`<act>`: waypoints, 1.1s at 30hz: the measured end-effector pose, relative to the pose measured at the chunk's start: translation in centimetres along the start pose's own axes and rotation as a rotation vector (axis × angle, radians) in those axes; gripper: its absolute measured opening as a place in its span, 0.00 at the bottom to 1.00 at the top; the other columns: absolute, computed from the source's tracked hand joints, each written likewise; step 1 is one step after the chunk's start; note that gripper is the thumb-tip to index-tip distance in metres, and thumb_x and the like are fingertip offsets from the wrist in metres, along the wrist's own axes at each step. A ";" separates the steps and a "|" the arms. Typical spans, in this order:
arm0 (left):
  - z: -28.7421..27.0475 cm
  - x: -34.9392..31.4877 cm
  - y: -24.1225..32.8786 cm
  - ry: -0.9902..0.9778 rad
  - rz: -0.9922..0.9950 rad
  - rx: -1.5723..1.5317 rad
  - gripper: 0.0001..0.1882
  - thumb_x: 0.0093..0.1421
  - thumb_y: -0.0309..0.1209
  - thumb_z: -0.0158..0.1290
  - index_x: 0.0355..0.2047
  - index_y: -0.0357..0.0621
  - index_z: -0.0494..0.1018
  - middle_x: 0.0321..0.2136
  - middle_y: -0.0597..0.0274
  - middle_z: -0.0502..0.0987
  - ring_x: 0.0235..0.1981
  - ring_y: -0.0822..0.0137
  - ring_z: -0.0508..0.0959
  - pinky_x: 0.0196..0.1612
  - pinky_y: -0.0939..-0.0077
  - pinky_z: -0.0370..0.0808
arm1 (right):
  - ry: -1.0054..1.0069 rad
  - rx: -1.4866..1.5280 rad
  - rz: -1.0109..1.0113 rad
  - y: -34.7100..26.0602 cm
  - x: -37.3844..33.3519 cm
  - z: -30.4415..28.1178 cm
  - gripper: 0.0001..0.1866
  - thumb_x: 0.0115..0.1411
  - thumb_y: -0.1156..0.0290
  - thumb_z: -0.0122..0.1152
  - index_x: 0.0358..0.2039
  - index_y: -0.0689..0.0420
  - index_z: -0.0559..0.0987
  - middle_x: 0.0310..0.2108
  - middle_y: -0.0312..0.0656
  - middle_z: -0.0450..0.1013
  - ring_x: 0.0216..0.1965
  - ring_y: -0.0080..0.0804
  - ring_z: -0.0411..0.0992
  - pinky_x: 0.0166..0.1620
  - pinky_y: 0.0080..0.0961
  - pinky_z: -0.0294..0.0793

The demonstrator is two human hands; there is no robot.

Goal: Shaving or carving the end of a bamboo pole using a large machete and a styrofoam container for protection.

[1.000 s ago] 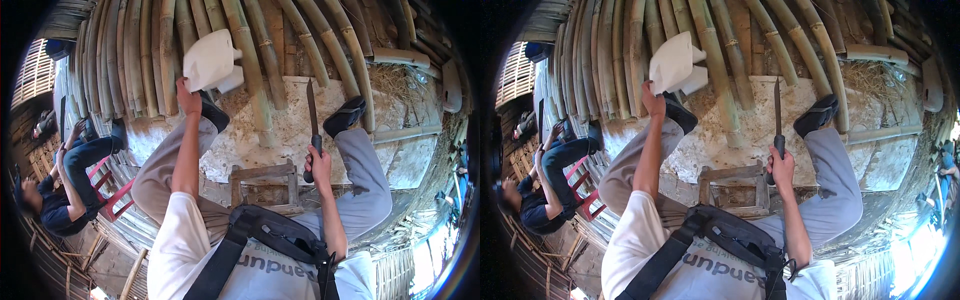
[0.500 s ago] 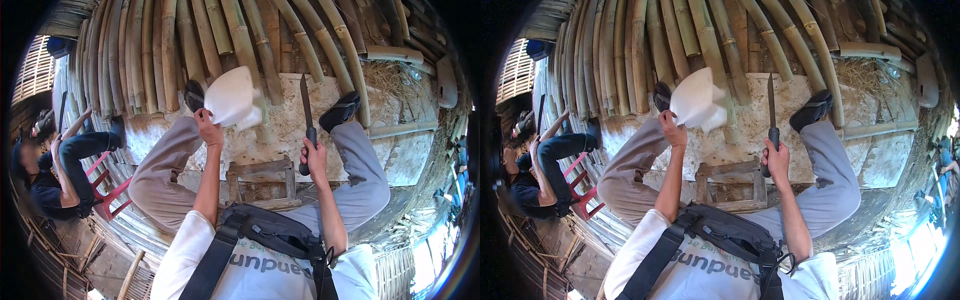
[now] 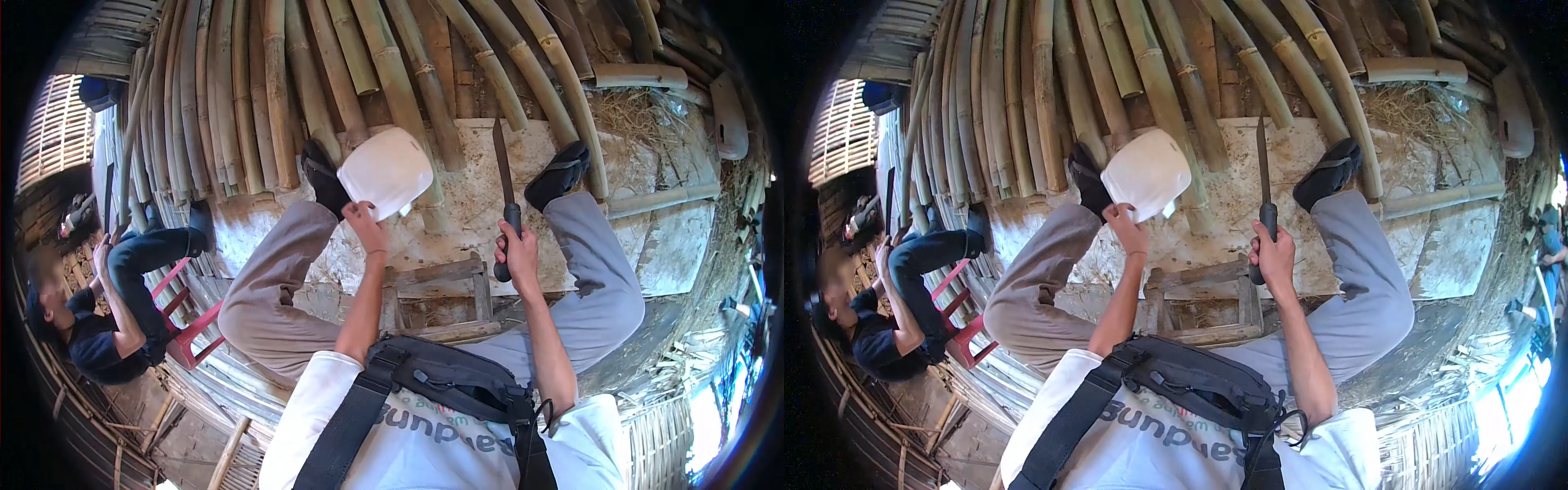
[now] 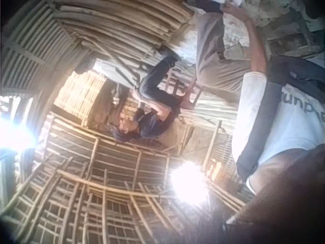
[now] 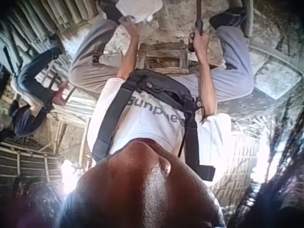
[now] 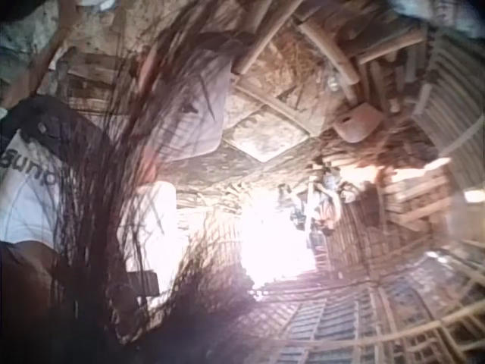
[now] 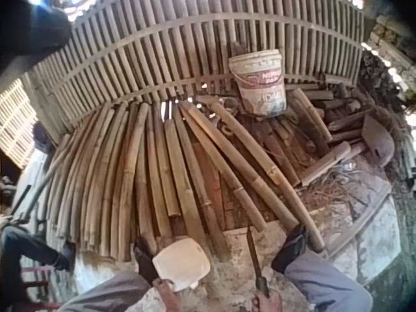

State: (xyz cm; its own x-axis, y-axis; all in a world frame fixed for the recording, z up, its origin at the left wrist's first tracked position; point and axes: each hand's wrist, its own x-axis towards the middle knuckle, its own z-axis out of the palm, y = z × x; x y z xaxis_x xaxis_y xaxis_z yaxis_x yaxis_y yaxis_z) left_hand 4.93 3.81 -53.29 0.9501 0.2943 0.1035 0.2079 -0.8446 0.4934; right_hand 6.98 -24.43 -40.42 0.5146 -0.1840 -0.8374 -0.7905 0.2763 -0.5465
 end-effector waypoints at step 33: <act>1.0 0.1 -5.3 -0.118 -0.701 -0.765 0.37 0.50 0.26 0.61 0.56 0.40 0.53 0.49 0.52 0.66 0.50 0.61 0.67 0.52 0.68 0.66 | -0.066 -0.391 -0.535 8.2 9.2 9.0 0.13 0.52 0.73 0.57 0.38 0.63 0.73 0.30 0.51 0.74 0.33 0.44 0.74 0.38 0.31 0.72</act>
State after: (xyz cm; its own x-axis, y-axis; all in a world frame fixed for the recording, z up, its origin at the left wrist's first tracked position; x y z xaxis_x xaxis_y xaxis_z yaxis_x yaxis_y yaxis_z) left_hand 4.20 7.86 -56.76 0.6985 0.5286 -0.4824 0.5582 0.0194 0.8295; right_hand 8.19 -15.40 -52.67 0.8787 -0.1390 -0.4566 -0.4766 -0.2016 -0.8557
